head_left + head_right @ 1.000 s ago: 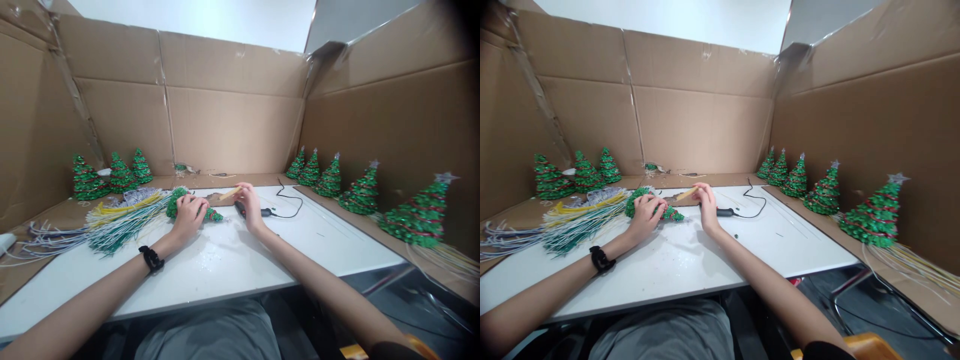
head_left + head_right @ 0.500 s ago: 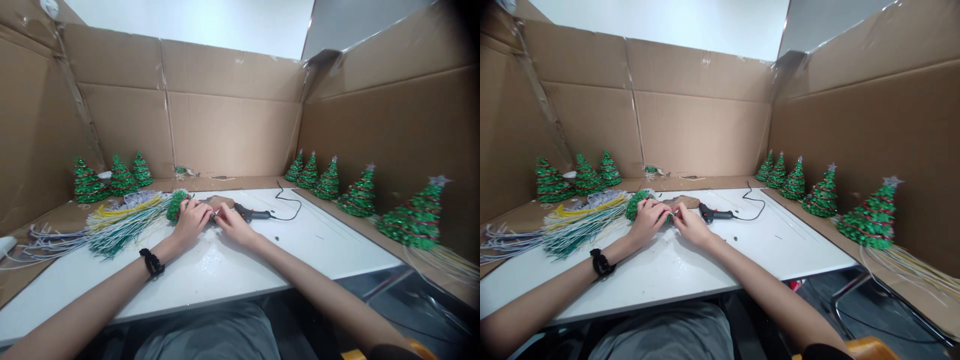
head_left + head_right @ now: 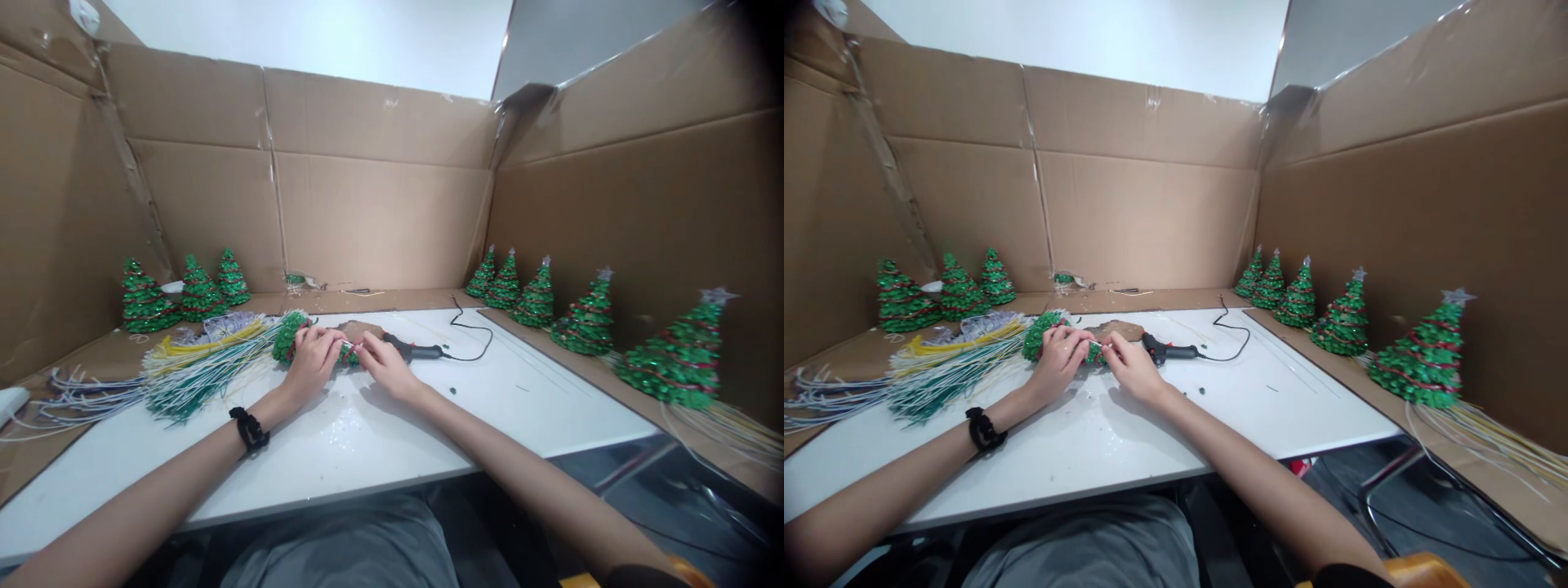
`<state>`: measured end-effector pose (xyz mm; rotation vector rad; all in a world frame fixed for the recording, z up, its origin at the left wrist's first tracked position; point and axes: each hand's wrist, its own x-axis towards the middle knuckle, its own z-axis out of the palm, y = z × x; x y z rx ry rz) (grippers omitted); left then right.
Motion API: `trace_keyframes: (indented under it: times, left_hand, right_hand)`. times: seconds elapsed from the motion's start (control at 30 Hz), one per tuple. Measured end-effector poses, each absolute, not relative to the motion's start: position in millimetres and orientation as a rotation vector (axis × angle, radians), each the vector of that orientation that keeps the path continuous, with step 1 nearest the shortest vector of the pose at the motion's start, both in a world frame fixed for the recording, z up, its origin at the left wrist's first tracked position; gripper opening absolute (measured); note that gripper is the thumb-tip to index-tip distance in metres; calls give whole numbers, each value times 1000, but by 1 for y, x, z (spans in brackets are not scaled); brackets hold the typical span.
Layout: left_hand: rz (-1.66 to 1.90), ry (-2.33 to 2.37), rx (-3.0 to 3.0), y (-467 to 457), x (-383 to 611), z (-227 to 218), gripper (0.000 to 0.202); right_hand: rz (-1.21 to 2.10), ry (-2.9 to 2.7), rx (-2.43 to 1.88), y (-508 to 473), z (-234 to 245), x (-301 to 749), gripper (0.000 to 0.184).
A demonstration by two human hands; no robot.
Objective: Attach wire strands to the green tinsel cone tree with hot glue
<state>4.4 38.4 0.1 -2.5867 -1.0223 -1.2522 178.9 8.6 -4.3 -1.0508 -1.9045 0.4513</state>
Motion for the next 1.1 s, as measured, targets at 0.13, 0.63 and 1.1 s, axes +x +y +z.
trace_keyframes:
  times: [0.13, 0.63, 1.1]
  left_hand:
    - [-1261, -1013, -2566, 39, 4, 0, 23]
    - [-1279, -994, -2634, 36, 5, 3, 25]
    - [-1267, -987, -2661, 36, 4, 3, 27]
  right_hand:
    - [469, -1923, -1051, 7, -3, 178, 19]
    - [633, -1772, -955, 8, 0, 176, 22]
    - [719, -1704, -971, 6, 4, 177, 27]
